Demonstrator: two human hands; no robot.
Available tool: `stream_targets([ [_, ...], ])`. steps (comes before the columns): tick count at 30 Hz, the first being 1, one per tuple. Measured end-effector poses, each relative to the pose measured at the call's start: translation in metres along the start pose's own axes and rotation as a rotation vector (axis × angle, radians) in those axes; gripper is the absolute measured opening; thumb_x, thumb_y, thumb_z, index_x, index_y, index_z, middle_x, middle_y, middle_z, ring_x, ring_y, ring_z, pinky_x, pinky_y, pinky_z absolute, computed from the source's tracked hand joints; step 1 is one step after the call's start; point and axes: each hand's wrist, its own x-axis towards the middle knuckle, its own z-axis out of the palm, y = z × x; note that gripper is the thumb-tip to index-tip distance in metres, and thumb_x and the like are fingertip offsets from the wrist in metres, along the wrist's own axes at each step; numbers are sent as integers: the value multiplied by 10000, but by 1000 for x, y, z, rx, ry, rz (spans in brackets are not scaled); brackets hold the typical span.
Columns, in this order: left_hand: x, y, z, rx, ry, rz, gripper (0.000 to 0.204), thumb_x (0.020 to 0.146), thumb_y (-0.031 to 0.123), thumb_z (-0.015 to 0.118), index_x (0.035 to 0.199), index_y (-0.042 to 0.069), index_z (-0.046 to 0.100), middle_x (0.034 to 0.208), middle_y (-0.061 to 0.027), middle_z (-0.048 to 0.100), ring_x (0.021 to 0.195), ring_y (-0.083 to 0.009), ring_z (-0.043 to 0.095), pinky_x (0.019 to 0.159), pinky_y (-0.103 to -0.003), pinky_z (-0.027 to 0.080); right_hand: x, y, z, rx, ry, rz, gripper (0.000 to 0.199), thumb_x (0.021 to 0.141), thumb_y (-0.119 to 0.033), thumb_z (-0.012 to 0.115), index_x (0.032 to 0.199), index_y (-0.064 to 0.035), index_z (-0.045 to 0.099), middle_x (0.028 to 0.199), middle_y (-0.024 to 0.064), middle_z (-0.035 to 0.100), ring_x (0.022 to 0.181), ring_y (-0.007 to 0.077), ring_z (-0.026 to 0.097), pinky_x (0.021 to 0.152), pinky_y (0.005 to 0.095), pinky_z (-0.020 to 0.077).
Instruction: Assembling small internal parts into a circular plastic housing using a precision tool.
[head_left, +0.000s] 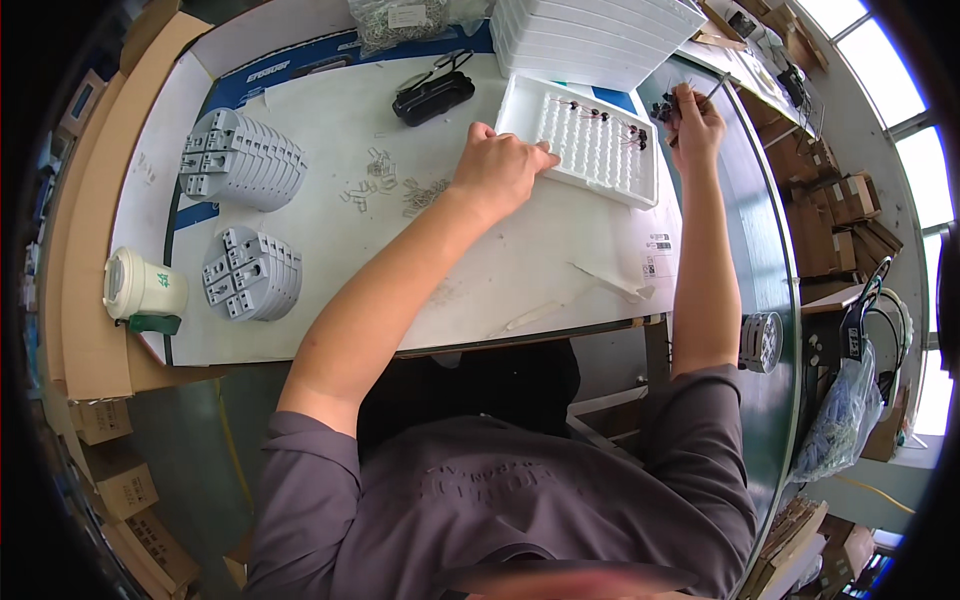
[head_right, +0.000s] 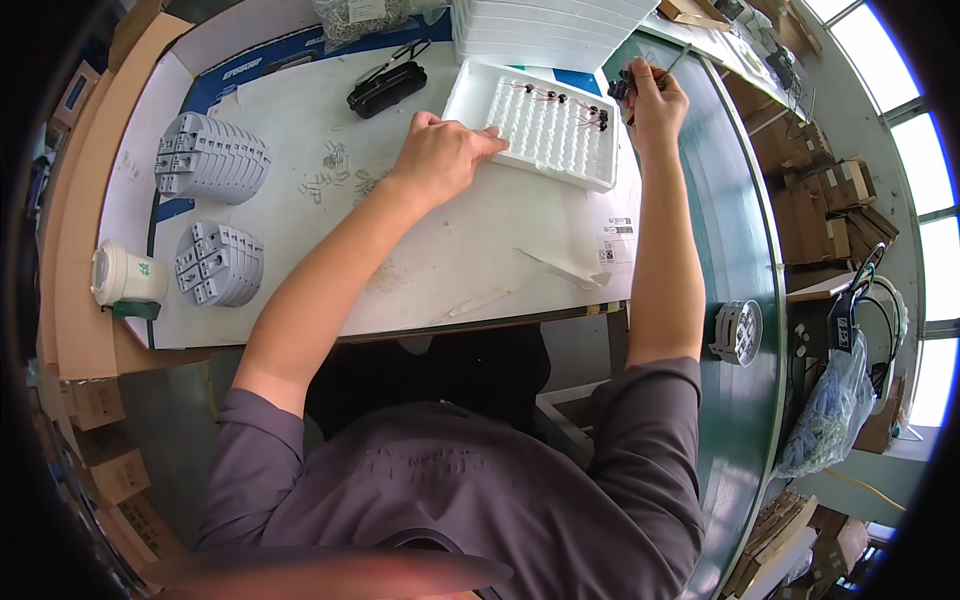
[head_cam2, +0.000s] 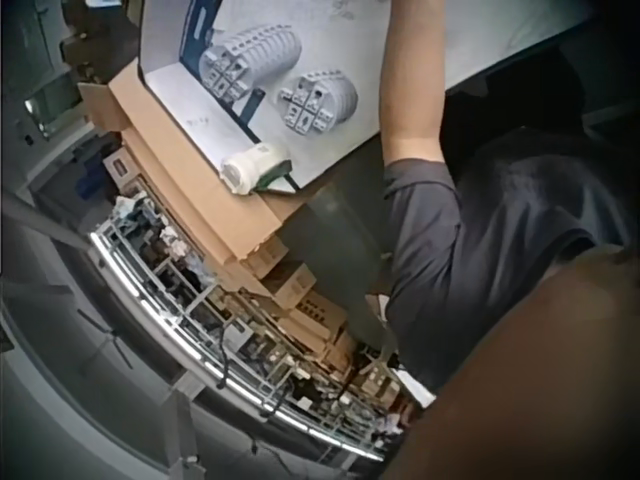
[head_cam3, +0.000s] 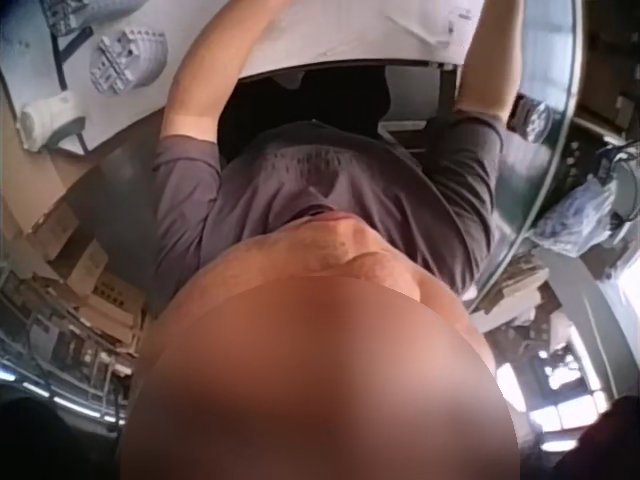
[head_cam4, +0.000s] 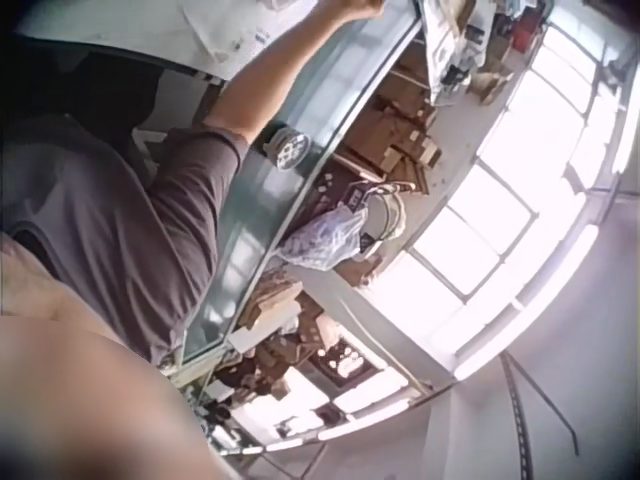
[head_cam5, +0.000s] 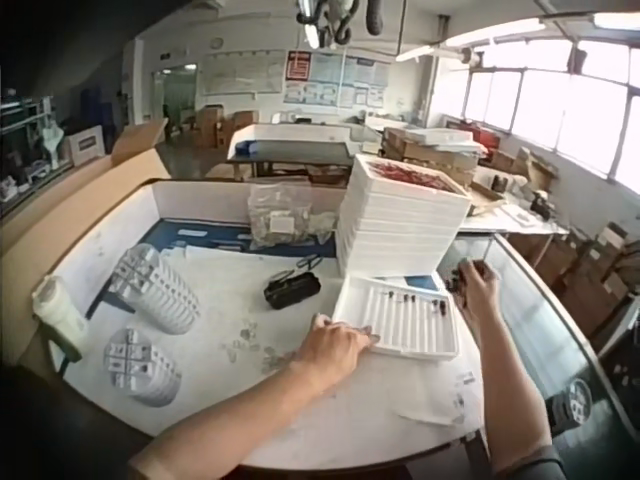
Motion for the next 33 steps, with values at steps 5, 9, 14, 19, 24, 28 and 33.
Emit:
stream_targets([
  [5,8,-4,-36,-126,-149,-84,225,1008,207,754,1201,235,867,952,0,834,748,-179,698,946,-350,455,-130,-44,20,-792,-704,-746,97,999,-151,768,1044,-65,782,900,29,709,641,140,638,572,283,526],
  [9,10,-21,-51,-306,-280,-153,249,970,209,811,1211,185,871,1077,7,860,743,-153,696,871,-311,526,-187,-19,34,-1006,-1011,-1008,167,920,-164,878,998,-59,773,983,22,686,691,169,634,658,334,566],
  [14,12,-25,-51,-470,-306,-193,279,945,220,836,1213,149,867,1062,-11,860,742,-145,704,795,-301,581,-97,-33,23,-732,-720,-677,422,797,-228,976,1152,-64,820,1057,35,720,741,163,586,689,264,523],
  [19,14,-21,-50,-416,-312,-188,273,959,206,822,1219,131,860,1145,-12,856,839,-141,758,820,-294,601,0,-33,6,-1224,-738,-461,364,853,-136,923,1192,-63,809,1063,40,715,874,201,653,822,363,556],
  [24,9,-24,-45,-424,-289,-162,272,966,201,813,1226,129,853,1238,-6,835,928,-154,794,884,-295,615,22,-16,4,-1352,-914,-436,311,904,-121,865,1207,-98,803,1078,39,711,877,210,664,844,368,560],
  [28,8,-24,-48,-436,-286,-148,267,977,199,801,1230,127,848,1293,-2,812,997,-163,808,920,-296,620,17,-19,1,-1429,-986,-483,283,926,-139,842,1200,-87,791,1088,41,713,876,216,662,824,345,560],
  [33,10,-23,-47,-340,-291,-121,278,960,176,810,1231,126,845,1297,-7,810,1032,-169,809,946,-299,619,7,6,-18,-1304,-841,-772,167,1008,-153,770,1142,-59,799,1005,36,739,866,205,695,807,322,572],
])
